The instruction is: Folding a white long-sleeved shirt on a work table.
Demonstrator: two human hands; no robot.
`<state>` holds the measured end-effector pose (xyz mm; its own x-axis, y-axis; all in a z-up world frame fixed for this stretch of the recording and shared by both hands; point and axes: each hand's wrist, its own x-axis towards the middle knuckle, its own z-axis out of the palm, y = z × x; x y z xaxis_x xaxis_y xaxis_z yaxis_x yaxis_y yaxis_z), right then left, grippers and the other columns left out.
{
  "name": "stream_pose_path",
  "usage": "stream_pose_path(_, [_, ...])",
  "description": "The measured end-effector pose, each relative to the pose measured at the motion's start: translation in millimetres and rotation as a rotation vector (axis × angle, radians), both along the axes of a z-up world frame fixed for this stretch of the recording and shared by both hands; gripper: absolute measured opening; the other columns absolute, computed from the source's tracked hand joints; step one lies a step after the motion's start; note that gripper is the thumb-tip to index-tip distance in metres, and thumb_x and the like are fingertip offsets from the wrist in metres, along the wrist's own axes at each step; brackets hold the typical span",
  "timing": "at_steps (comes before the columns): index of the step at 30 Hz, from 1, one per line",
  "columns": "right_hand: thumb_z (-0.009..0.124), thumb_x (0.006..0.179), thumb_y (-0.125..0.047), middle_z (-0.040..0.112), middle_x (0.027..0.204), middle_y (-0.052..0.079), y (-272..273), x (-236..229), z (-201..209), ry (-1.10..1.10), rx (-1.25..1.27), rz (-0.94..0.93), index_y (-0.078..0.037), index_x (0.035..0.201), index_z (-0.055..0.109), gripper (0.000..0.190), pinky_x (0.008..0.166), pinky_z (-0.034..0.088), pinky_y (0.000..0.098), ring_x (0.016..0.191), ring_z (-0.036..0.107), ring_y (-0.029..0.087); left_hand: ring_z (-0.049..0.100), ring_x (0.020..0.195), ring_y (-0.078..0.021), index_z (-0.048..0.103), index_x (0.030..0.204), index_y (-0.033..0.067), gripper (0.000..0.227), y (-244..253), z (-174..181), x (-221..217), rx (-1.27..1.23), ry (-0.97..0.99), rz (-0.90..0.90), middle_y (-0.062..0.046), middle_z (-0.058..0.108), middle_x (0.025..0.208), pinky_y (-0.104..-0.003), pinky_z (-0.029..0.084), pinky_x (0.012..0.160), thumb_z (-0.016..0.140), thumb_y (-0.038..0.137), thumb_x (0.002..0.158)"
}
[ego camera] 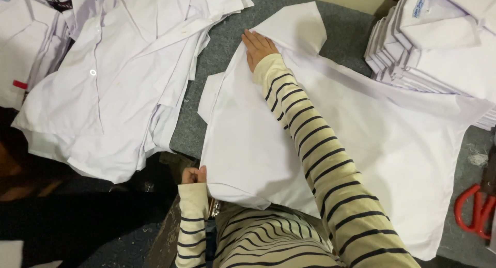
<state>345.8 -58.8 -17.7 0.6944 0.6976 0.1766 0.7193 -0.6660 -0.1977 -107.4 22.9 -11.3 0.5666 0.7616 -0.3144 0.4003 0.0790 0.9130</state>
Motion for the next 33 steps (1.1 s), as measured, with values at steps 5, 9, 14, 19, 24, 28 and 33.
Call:
stream_pose_path(5, [0.032, 0.106, -0.023, 0.017, 0.17, -0.004, 1, -2, 14, 0.093, -0.072, -0.034, -0.02, 0.163, 0.022, 0.058, 0.125, 0.016, 0.0437, 0.156, 0.017, 0.017, 0.051, 0.072, -0.0134, 0.054, 0.093, 0.0125, 0.02, -2, 13, 3, 0.069, 0.068, -0.015, -0.003, 0.055, 0.078, -0.03, 0.042, 0.065, 0.067, 0.027, 0.097])
stream_pose_path(9, [0.043, 0.106, -0.015, 0.027, 0.168, 0.002, -8, -10, 22, 0.043, 0.132, 0.04, -0.018, 0.159, 0.036, 0.053, 0.123, 0.02, 0.049, 0.153, 0.03, 0.025, 0.056, 0.091, -0.0221, 0.055, 0.111, 0.0089, 0.026, -5, 21, 3, 0.306, 0.111, -0.087, -0.01, 0.056, 0.101, -0.037, 0.047, 0.081, 0.068, 0.022, 0.093])
stream_pose_path(14, [0.06, 0.085, 0.009, 0.064, 0.115, 0.002, -16, -24, 33, -0.396, 0.592, 0.396, -0.018, 0.109, 0.07, 0.038, 0.084, 0.05, 0.0393, 0.104, 0.06, 0.026, 0.061, 0.11, -0.0293, 0.056, 0.126, 0.0076, 0.034, -4, 37, 26, 0.716, 0.042, -0.174, -0.013, 0.058, 0.121, -0.044, 0.051, 0.093, 0.06, 0.026, 0.098])
stream_pose_path(19, [0.066, 0.081, 0.005, 0.071, 0.1, -0.006, -15, -21, 21, -0.254, 0.588, 0.475, -0.021, 0.096, 0.079, 0.032, 0.077, 0.049, 0.0324, 0.097, 0.063, 0.019, 0.068, 0.108, -0.0295, 0.064, 0.119, 0.0094, 0.02, 1, 55, 123, 0.993, -0.304, -0.391, -0.009, 0.068, 0.114, -0.043, 0.053, 0.093, 0.058, 0.01, 0.1])
stream_pose_path(24, [0.062, 0.08, 0.007, 0.074, 0.106, 0.004, -10, 4, -6, -0.166, 0.699, 0.648, -0.013, 0.104, 0.082, 0.038, 0.084, 0.056, 0.0354, 0.101, 0.067, 0.029, 0.064, 0.119, -0.0407, 0.065, 0.126, 0.0025, 0.031, 18, -27, 277, 1.155, -0.417, -0.607, -0.022, 0.066, 0.124, -0.047, 0.054, 0.101, 0.061, 0.006, 0.096])
stream_pose_path(28, [0.062, 0.08, 0.009, 0.074, 0.108, 0.01, -7, 6, -9, -0.051, 0.763, 0.68, -0.008, 0.107, 0.081, 0.037, 0.088, 0.057, 0.037, 0.102, 0.068, 0.032, 0.049, 0.138, -0.0417, 0.046, 0.148, 0.0003, 0.071, 7, -29, 294, 1.24, -0.122, -0.61, -0.024, 0.048, 0.15, -0.051, 0.043, 0.115, 0.074, 0.018, 0.085])
stream_pose_path(33, [0.065, 0.083, 0.007, 0.072, 0.116, 0.014, -8, 10, -23, 0.029, 0.743, 0.486, -0.003, 0.115, 0.076, 0.035, 0.098, 0.055, 0.0387, 0.108, 0.067, 0.035, 0.038, 0.148, -0.0367, 0.042, 0.149, -0.0003, 0.07, 1, -27, 286, 1.325, 0.017, -0.554, -0.022, 0.035, 0.159, -0.046, 0.039, 0.119, 0.065, 0.025, 0.088])
